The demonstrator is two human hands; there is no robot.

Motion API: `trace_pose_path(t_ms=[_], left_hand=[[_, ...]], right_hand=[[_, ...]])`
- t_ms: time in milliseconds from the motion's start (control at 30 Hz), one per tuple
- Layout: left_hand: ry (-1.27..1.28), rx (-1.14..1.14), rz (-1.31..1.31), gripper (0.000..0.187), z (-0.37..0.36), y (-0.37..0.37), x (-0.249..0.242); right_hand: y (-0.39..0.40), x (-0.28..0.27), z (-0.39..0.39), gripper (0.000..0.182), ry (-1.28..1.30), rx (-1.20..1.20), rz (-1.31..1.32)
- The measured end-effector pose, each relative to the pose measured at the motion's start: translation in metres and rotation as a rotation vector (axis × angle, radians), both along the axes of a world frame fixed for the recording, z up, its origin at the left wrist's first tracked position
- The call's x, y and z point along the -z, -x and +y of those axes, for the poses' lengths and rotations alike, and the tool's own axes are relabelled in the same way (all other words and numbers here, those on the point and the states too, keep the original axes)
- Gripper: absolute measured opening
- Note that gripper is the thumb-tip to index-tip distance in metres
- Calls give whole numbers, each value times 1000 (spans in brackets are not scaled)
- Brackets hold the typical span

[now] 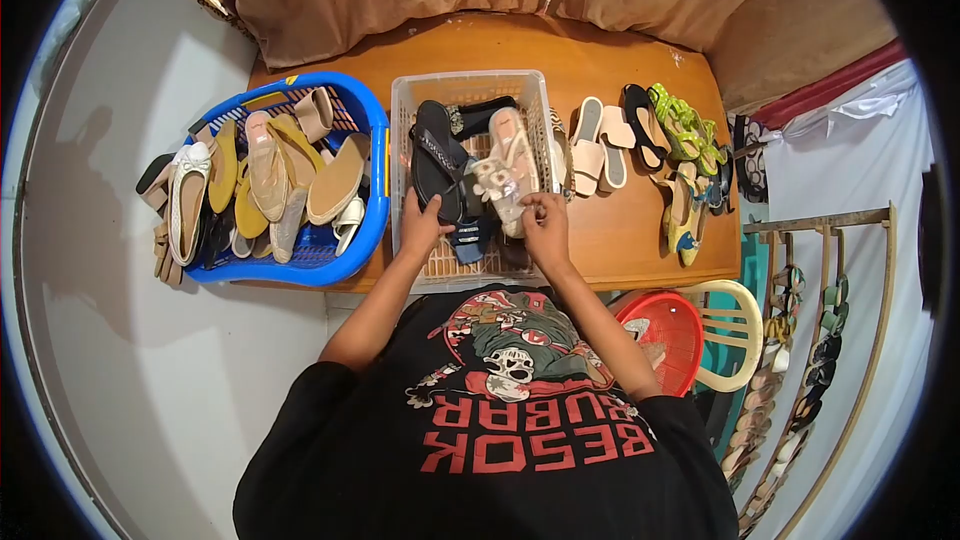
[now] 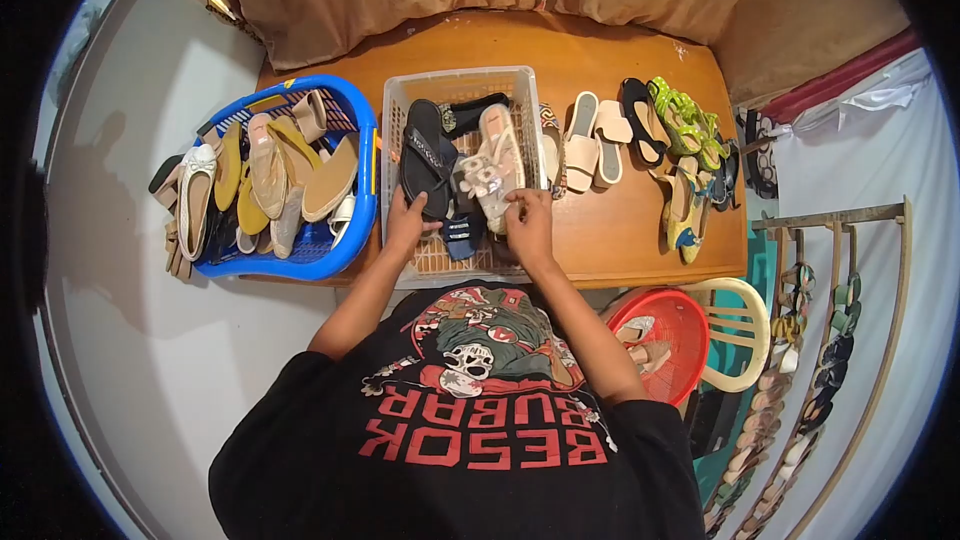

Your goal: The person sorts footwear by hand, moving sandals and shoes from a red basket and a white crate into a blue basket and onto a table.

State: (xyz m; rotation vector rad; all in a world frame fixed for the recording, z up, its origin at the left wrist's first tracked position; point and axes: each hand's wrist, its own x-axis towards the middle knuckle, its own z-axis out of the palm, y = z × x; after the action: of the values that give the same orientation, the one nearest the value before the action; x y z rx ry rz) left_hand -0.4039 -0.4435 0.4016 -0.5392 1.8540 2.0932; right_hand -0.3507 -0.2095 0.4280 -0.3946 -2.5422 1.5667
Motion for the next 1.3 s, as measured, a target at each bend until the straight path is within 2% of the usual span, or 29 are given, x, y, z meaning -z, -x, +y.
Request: trace_pose_path(t_ms=[33, 100, 133, 233, 300, 367, 400, 433, 500, 533, 600, 633, 667, 700, 733, 767, 833, 900, 967, 1000, 1033, 1100, 1133, 1167, 1233, 1267, 1300], left_hand=[[15, -11, 17, 45, -2, -3, 3], [-13, -24, 6, 44, 0, -13, 4], [-34, -36, 35, 44, 2, -19, 1], [-89, -16, 95, 45, -1, -30, -1], [-126, 16, 123, 46, -3, -33, 0], [-23, 218, 92, 49, -6, -33, 6], [17, 274, 338, 45, 1, -31, 7], [17, 267, 337, 45, 5, -31, 9], [-117, 427, -255, 52, 19, -33, 3], [-117, 420, -257, 52, 29, -36, 6], [158, 581, -317, 64, 46, -39, 19], [157, 579, -319, 64, 46, -41, 37], [267, 749, -134, 68, 44, -42, 62], [377, 915, 58, 73, 42, -44, 65], [406, 836, 131, 63, 38, -50, 68], [405, 843, 129, 63, 31, -50, 71], [409, 641, 285, 55, 19, -48, 63], [314, 576, 187, 50, 14, -46, 59], [480, 492, 184, 56, 10, -44, 62], [628, 528, 276, 71, 9, -44, 38], [628, 530, 270, 71, 11, -45, 23], [1035, 632, 416, 90, 21, -45, 5], [1013, 681, 415, 101, 26, -39, 1], [1013, 683, 414, 101, 31, -36, -3], [1078, 797, 660, 98, 44, -29, -21], [1075, 797, 658, 98, 51, -27, -25], [1077, 942, 724, 93, 59, -25, -27]], right_hand=[[0, -9, 0, 13, 3, 3, 2], [-3, -23, 3, 18, 129, 128, 201], [-1, -13, 10, 18, 112, 139, 287], [-4, -19, 27, 15, 103, 224, 336], [-9, -20, 36, 17, 98, 195, 352], [-16, -31, 37, 21, 390, 201, 276], [-18, -33, 39, 26, 365, 173, 226], [-19, -31, 38, 26, 364, 165, 224], [-21, -25, 34, 24, 367, 146, 213], [-21, -20, 33, 24, 369, 139, 208], [-22, -12, 31, 20, 339, 87, 103], [-23, -12, 29, 20, 339, 85, 101], [-23, -11, 26, 19, 336, 91, 68], [-24, -11, 24, 17, 333, 100, 37], [-24, -11, 25, 16, 326, 74, 9], [-23, -10, 26, 16, 327, 81, 7], [-18, -9, 29, 16, 384, 101, 7], [-7, -2, 33, 16, 377, 120, 58], [5, 10, 42, 17, 377, 165, 111], [11, 2, 41, 17, 469, 197, 109], [16, -6, 43, 17, 470, 199, 103], [22, -15, 47, 19, 573, 196, 37], [24, -16, 47, 18, 579, 203, 53], [24, -17, 48, 18, 579, 204, 52], [23, -21, 51, 19, 631, 212, 21], [22, -21, 52, 19, 628, 212, 18], [19, -20, 52, 20, 626, 221, 7]])
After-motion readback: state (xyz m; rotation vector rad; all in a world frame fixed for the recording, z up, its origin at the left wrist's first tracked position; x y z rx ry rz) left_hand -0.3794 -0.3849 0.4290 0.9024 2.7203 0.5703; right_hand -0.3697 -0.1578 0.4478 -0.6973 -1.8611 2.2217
